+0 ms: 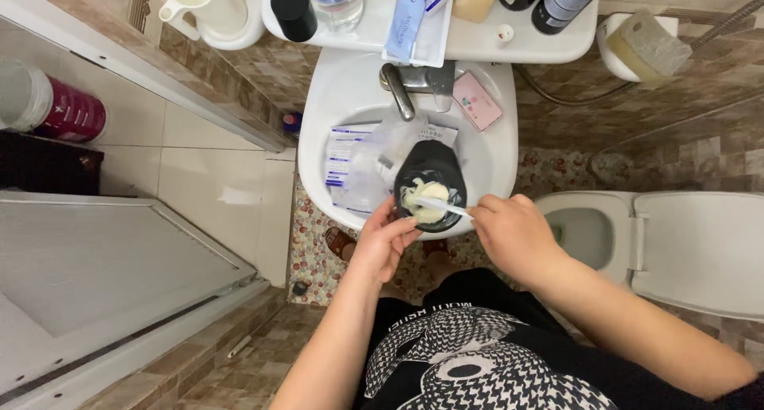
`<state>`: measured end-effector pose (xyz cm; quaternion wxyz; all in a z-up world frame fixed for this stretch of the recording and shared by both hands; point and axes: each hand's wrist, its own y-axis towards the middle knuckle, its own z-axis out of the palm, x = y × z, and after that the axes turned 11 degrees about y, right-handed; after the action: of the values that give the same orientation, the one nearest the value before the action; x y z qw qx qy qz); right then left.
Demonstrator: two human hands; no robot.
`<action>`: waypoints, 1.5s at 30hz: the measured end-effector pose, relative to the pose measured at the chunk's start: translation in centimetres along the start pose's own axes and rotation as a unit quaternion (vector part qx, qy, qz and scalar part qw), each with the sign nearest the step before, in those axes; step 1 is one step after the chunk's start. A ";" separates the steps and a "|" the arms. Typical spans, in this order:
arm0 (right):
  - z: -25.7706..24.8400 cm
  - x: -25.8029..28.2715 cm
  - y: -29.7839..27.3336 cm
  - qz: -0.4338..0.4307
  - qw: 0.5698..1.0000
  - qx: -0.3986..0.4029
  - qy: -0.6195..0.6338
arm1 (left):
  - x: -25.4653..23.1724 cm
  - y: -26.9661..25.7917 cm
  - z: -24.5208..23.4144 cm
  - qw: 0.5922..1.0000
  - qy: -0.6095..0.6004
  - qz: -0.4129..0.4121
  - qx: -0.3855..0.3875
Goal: The recorder prepares hair dye by squeezing cream from a tube into a bowl and mixing it with a brush, then collects the trash and moves to the kitchen.
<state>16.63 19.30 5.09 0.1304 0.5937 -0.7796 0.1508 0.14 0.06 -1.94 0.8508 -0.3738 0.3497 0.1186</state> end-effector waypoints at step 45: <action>6.1 -11.7 16.4 0.326 0.365 -0.131 0.862 | -4.7 25.9 -7.9 0.950 -0.182 0.095 -0.236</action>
<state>3.71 31.41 -6.33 0.7486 -0.1848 -0.3851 0.5072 -19.29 12.60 -16.77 0.7721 -0.5015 0.1846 0.3438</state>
